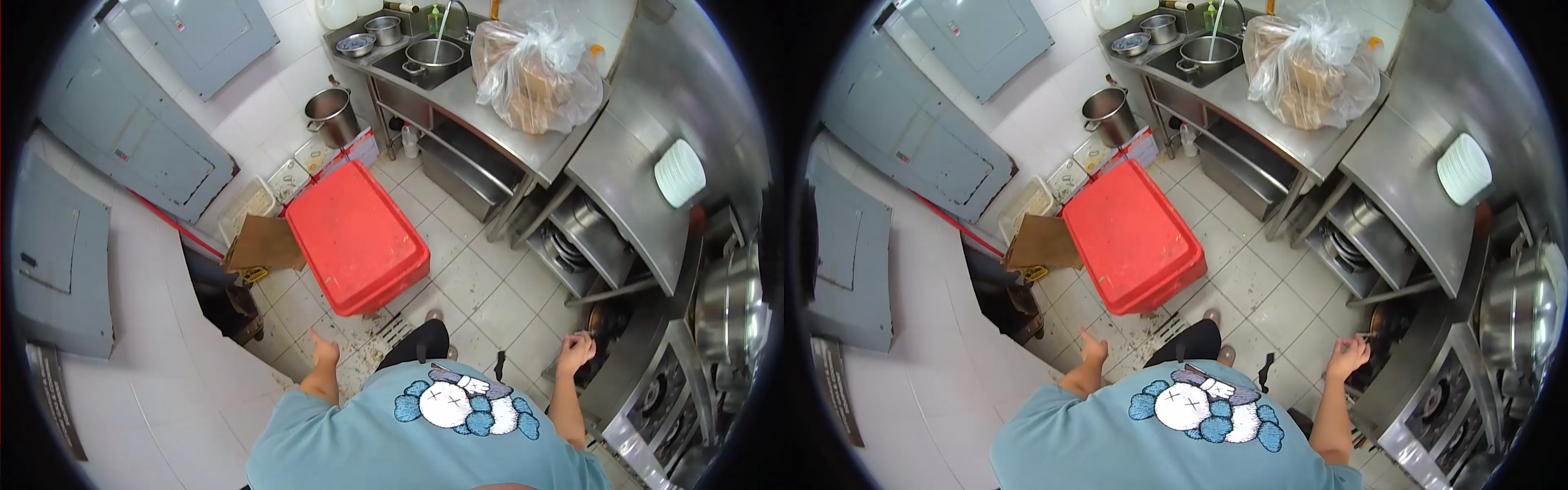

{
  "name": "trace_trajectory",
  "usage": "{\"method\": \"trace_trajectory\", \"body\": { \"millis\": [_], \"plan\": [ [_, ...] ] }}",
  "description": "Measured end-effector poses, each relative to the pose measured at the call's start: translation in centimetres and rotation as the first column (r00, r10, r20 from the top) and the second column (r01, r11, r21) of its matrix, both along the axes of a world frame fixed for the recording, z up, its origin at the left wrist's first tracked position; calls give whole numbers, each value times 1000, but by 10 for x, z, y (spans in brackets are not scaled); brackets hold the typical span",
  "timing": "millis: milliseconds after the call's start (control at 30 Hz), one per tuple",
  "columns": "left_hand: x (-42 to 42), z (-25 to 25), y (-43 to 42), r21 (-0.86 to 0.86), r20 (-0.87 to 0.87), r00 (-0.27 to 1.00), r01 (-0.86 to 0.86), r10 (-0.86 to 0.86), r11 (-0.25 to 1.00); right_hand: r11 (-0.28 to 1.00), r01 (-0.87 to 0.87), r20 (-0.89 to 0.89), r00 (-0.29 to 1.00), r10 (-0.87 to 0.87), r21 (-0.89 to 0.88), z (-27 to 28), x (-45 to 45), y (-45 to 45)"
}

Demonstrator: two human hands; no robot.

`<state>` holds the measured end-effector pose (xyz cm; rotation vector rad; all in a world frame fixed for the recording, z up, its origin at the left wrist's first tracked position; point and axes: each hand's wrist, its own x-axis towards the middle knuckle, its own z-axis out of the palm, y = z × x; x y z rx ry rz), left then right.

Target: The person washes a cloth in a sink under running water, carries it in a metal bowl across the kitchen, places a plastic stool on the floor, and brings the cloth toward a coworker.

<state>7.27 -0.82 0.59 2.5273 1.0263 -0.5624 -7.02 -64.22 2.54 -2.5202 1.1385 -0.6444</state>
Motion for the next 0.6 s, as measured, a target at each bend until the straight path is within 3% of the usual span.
{"method": "trace_trajectory", "body": {
  "millis": [67, 100, 200, 267, 333, 400, 467, 500, 600],
  "plan": [
    [-12, -17, -14, -71, -182, 980, -97, 83, 993, 998, -59, -29, 998, 59, 16, 47, 59, -22],
    [-9, -28, -21, -76, -188, 979, -97, 81, 992, 992, -113, -24, 993, 115, 51, 54, 84, -27],
    [42, -58, -40, -93, -172, 980, -122, 105, 988, 978, -199, 19, 980, 198, 71, 49, 154, -35],
    [84, -71, -63, -42, -35, 997, -71, 69, 997, 977, -188, -6, 982, 190, 100, 49, 193, -20],
    [152, -77, -89, -159, -61, 986, -160, 152, 974, 971, -168, -42, 983, 177, 169, 37, 220, -10],
    [233, -24, -134, -162, -49, 998, -47, 40, 986, 953, -226, -42, 970, 239, 202, 42, 255, -3],
    [298, -55, -155, -217, 255, 966, 89, -32, 972, 922, -317, -58, 940, 337, 220, 52, 283, 0],
    [332, -48, -172, -275, 312, 950, 105, -15, 956, 923, -316, -61, 940, 336, 220, 50, 301, -10],
    [422, 13, -232, -391, 430, 902, 151, 35, 908, 591, -390, 55, 862, 504, 706, 42, 360, -41]
  ]
}}
